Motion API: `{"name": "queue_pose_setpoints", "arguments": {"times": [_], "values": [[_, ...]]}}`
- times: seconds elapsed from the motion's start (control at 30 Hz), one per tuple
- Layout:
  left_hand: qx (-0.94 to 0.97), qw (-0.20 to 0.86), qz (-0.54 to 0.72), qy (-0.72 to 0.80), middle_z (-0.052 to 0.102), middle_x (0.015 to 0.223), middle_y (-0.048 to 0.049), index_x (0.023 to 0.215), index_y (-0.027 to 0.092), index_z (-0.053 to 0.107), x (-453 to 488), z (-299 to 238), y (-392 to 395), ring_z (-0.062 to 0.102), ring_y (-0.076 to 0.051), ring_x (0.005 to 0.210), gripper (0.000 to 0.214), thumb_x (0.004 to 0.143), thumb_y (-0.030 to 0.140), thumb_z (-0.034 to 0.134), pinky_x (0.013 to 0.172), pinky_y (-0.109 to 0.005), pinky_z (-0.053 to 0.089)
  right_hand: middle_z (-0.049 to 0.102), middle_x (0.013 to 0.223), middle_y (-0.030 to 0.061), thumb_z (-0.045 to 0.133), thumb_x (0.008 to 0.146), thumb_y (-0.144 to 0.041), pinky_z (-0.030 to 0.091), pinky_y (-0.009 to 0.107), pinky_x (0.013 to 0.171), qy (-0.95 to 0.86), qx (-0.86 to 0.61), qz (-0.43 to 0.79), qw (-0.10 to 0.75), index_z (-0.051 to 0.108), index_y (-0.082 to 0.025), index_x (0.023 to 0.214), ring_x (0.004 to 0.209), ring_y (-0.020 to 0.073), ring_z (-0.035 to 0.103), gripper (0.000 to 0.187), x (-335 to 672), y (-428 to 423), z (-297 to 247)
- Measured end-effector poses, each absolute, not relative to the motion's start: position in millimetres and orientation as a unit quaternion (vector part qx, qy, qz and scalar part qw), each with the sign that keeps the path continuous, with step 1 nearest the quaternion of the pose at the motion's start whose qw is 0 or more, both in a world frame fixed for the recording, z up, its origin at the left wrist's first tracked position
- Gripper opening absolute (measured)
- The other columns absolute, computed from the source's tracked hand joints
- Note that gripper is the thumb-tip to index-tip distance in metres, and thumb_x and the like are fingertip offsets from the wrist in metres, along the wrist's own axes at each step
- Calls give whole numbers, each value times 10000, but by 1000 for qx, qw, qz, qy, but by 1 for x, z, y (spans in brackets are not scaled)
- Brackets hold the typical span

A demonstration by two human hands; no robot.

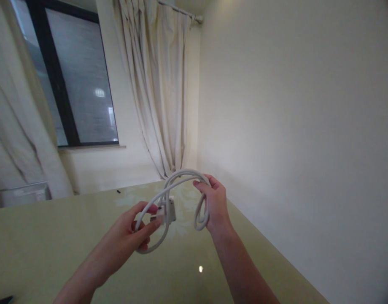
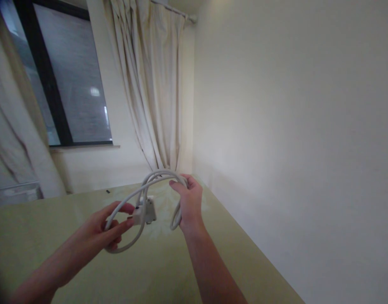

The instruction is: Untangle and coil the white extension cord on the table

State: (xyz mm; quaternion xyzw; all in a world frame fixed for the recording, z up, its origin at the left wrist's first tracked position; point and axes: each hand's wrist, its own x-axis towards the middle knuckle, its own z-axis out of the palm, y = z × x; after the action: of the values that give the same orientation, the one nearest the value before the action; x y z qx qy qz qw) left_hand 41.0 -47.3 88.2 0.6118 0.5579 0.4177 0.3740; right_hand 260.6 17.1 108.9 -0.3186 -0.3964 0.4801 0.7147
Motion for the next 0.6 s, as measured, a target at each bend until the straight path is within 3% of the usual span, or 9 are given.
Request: {"name": "queue_pose_setpoints", "arguments": {"times": [0.2,0.3,0.43,0.5,0.6], "values": [[602,429,451,501,654,731,-11,1424,310,577,34,96,-64,575,-176,541,755,781,685,704,467,-285,493,657,749,-25,824,606,-276,450,291,697,-399,-314,464,726,692,-197,855,707,155,576,292,264,19,108],[601,432,428,518,705,857,-48,1422,300,579,47,92,-61,591,-179,557,780,774,720,690,440,-287,489,685,772,-11,834,589,-252,462,296,699,-404,-297,480,720,698,-198,868,725,167,597,316,265,17,111],[612,452,398,512,737,1073,-125,1345,244,637,66,84,-51,664,-249,781,779,748,741,704,424,-271,467,682,777,-7,827,541,-218,476,291,731,-381,-299,551,680,711,-196,844,755,160,592,326,266,16,113],[607,461,413,498,747,1104,-122,1337,237,647,69,81,-46,634,-213,734,752,775,735,683,460,-268,459,661,770,-13,800,530,-209,484,290,755,-374,-308,598,639,719,-193,817,753,145,566,298,268,17,112],[595,439,466,485,762,994,-75,1324,238,650,67,81,-42,639,-188,756,665,823,674,686,639,-280,510,655,756,-20,791,554,-218,484,297,763,-413,-330,612,588,749,-193,869,723,132,549,319,271,21,109]]}}
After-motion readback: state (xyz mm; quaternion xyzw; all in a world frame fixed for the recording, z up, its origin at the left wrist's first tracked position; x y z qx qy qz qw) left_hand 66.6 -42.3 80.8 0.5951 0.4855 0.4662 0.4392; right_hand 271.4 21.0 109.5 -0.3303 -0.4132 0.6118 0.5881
